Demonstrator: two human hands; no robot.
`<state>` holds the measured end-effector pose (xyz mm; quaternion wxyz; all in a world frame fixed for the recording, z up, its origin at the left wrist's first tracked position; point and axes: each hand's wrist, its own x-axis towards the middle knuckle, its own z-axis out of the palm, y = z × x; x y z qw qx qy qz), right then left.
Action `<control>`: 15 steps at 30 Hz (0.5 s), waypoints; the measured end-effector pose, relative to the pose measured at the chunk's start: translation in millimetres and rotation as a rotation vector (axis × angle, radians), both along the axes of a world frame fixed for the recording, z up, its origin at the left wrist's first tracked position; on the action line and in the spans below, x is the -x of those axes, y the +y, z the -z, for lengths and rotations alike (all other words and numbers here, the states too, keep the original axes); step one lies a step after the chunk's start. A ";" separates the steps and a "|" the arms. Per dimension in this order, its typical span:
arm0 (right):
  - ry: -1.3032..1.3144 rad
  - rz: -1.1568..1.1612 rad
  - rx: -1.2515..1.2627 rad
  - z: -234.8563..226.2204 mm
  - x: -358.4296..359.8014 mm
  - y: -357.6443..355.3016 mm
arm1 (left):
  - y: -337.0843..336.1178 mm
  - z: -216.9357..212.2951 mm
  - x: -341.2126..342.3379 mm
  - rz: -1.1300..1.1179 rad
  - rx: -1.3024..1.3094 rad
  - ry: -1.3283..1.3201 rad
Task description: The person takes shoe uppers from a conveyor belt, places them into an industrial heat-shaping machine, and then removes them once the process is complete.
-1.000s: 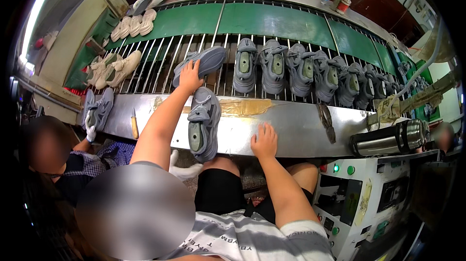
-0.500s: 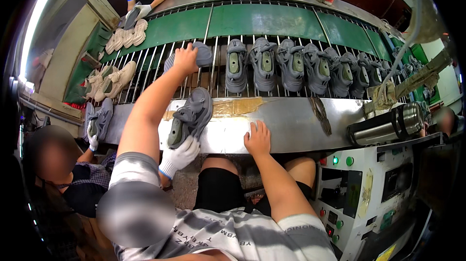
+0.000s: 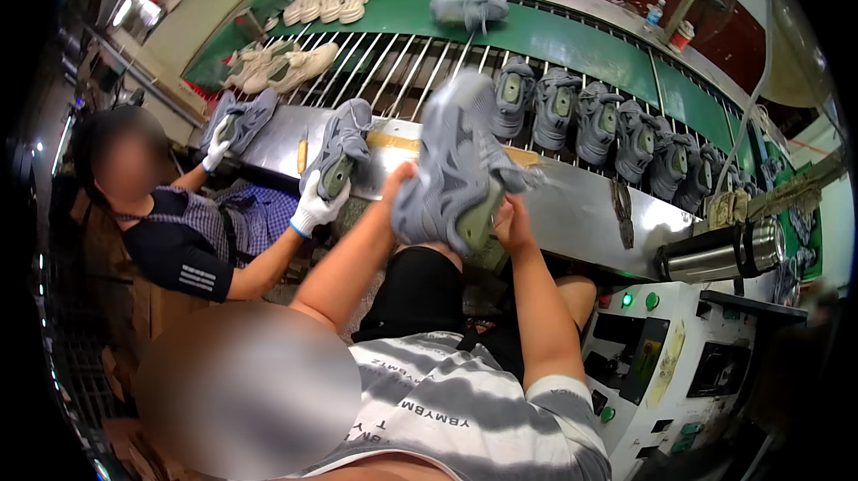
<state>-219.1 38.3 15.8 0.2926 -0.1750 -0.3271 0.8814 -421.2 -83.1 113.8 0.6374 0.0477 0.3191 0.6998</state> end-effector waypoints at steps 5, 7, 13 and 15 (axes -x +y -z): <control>0.197 0.106 0.078 -41.0 -54.3 -55.9 | -40.5 45.2 -109.7 0.386 -0.219 -0.659; 0.253 0.115 0.083 -54.1 -81.3 -71.3 | -34.7 35.5 -135.6 0.438 -0.323 -0.684; 0.258 0.313 -0.008 -60.8 -160.6 -76.2 | 10.9 -5.6 -207.6 0.674 -0.140 -0.342; 0.321 0.433 0.076 -76.3 -182.9 -79.9 | 29.3 2.1 -217.6 0.860 -0.008 0.360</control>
